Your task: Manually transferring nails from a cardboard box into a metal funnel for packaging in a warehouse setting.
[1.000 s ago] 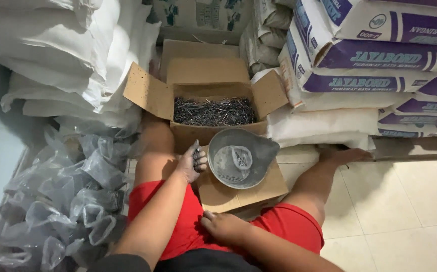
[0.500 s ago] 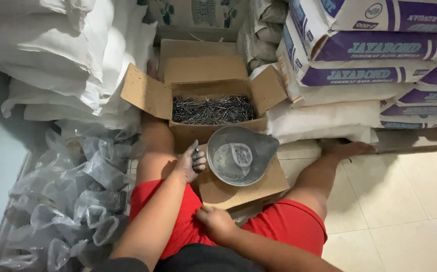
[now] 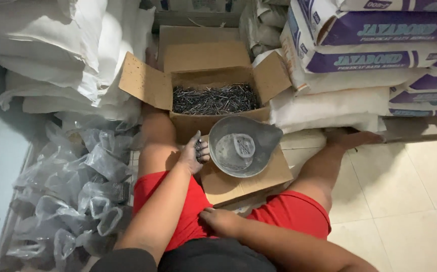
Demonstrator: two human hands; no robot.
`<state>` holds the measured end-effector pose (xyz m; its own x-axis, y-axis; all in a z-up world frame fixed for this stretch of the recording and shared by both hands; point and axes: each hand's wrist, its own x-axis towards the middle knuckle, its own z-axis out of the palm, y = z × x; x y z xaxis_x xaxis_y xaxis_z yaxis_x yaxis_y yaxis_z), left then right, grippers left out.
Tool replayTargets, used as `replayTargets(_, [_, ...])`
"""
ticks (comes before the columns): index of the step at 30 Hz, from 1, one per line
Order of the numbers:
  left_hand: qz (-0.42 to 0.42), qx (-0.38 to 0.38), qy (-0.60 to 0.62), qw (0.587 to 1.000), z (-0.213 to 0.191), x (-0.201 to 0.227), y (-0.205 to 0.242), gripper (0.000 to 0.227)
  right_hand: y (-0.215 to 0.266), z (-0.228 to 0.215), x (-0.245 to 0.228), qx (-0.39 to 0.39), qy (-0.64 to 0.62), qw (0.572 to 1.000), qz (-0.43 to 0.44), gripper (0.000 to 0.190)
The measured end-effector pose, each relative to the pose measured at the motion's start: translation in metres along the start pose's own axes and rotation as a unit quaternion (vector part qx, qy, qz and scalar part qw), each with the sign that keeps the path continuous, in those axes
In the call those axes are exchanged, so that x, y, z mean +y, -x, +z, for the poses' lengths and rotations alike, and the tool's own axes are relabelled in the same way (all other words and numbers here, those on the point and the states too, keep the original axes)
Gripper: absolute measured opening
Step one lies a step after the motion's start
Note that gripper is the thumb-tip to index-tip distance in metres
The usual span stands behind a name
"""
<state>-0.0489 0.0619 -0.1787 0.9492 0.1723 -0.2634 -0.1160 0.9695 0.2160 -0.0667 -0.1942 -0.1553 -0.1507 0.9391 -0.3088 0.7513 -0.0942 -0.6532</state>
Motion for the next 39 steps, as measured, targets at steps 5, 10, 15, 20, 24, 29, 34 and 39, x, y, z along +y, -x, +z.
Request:
replayTargets(5, [0.007, 0.034, -0.03, 0.999, -0.011, 0.006, -0.002, 0.041, -0.006, -0.003, -0.013, 0.099, 0.016, 0.994, -0.036, 0.021])
replayTargets(10, [0.026, 0.092, -0.038, 0.995, -0.001, 0.014, 0.001, 0.041, -0.013, -0.024, -0.023, 0.182, 0.046, 0.981, 0.053, 0.018])
replayTargets(15, [0.065, 0.153, -0.117, 0.979, 0.019, 0.006, 0.001, 0.047, -0.019, 0.008, 0.033, -0.005, 0.125, 0.992, 0.019, 0.056])
replayTargets(20, [0.04, 0.138, -0.1, 0.985, 0.028, -0.005, 0.01, 0.048, 0.029, -0.023, 0.007, -0.144, 0.014, 0.988, 0.06, 0.065])
replayTargets(24, [0.034, 0.097, -0.111, 0.988, 0.024, -0.004, 0.003, 0.049, -0.007, 0.008, 0.009, 0.009, 0.007, 1.0, 0.014, 0.023])
replayTargets(29, [0.036, 0.106, -0.117, 0.987, 0.027, 0.004, 0.015, 0.049, -0.014, 0.042, 0.027, 0.074, 0.088, 0.993, 0.019, 0.035])
replayTargets(34, [0.055, 0.112, -0.127, 0.984, 0.04, 0.007, 0.02, 0.047, -0.024, 0.035, 0.041, 0.162, 0.049, 0.985, 0.023, 0.027])
replayTargets(39, [0.063, 0.111, -0.118, 0.985, 0.038, 0.006, 0.011, 0.045, -0.024, 0.006, 0.025, 0.176, 0.117, 0.976, 0.059, 0.034])
